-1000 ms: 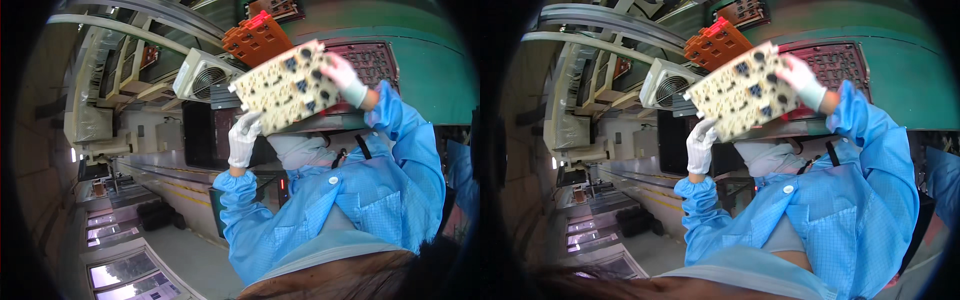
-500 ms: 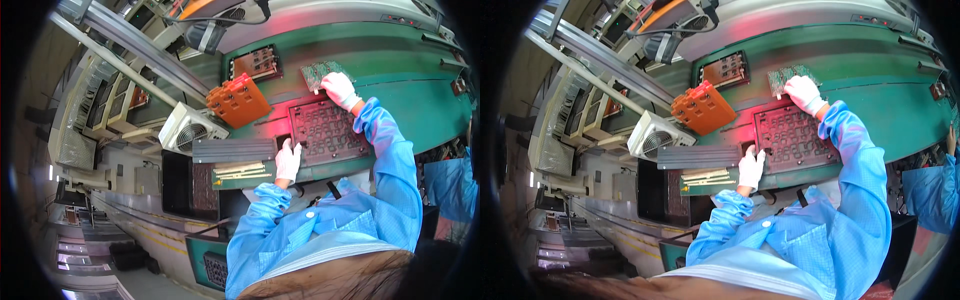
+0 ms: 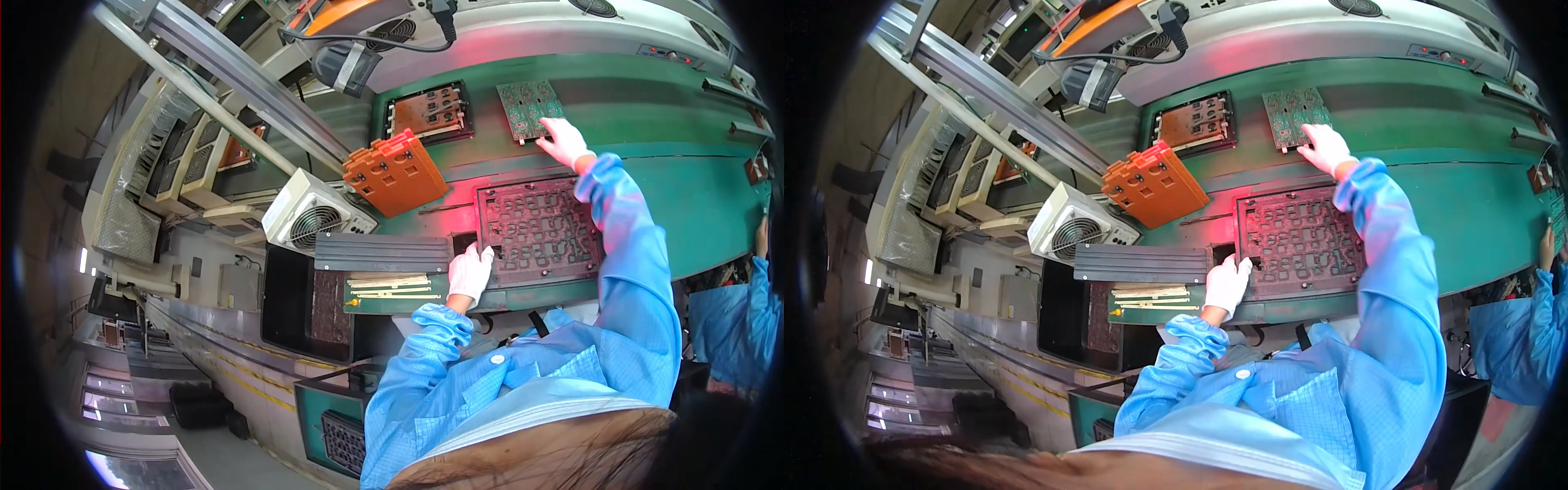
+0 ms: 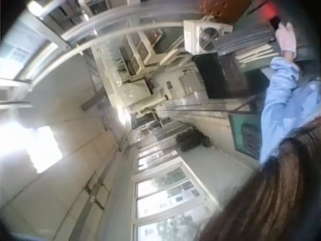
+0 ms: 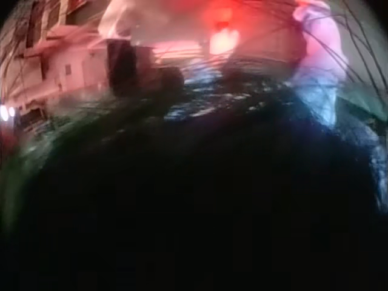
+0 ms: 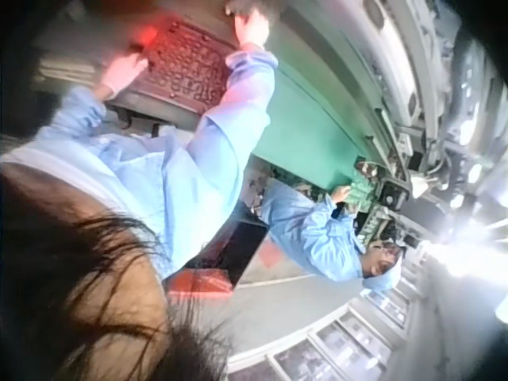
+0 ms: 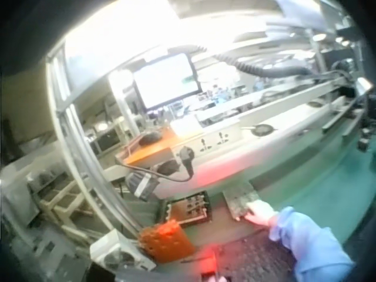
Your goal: Assembling components and placing templates onto PCB boards at an industrial assembly line workstation.
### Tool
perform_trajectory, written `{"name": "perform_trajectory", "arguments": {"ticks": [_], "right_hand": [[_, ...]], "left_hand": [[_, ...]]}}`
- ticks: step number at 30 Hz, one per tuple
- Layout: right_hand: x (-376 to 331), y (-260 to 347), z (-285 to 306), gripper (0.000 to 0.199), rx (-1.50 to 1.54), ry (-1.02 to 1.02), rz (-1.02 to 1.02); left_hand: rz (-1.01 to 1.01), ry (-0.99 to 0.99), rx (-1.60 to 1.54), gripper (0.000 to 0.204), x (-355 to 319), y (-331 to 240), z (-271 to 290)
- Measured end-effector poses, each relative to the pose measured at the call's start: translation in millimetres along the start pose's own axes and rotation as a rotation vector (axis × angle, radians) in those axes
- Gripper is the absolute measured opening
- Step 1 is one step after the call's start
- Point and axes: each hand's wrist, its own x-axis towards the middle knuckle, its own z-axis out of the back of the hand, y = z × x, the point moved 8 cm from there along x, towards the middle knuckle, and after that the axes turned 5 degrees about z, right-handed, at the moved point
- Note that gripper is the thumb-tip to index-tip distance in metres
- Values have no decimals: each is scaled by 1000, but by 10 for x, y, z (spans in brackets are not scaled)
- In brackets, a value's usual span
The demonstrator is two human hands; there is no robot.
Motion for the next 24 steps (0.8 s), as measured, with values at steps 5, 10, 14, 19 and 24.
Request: {"name": "perform_trajectory", "arguments": {"ticks": [5, 10, 14, 19, 24], "right_hand": [[-1096, -11, 211, 69, -59, 237, -290], [-1850, 37, 155, 74, 55, 159, -371], [-1962, -85, 33, 64, 895, -51, -554], [-1609, 721, 375, 63, 1365, -204, -354], [-1164, 2012, 795, 71, 1365, 25, -82]], "left_hand": [[28, 129, -51, 50, 113, 72, 12], [-20, 22, -99, 47, 127, 54, 6], [-188, -186, -211, 37, -93, -102, 277], [96, 59, -1372, 38, -559, 325, 418], [95, -173, -1370, 23, -1258, 1005, 1031]]}}
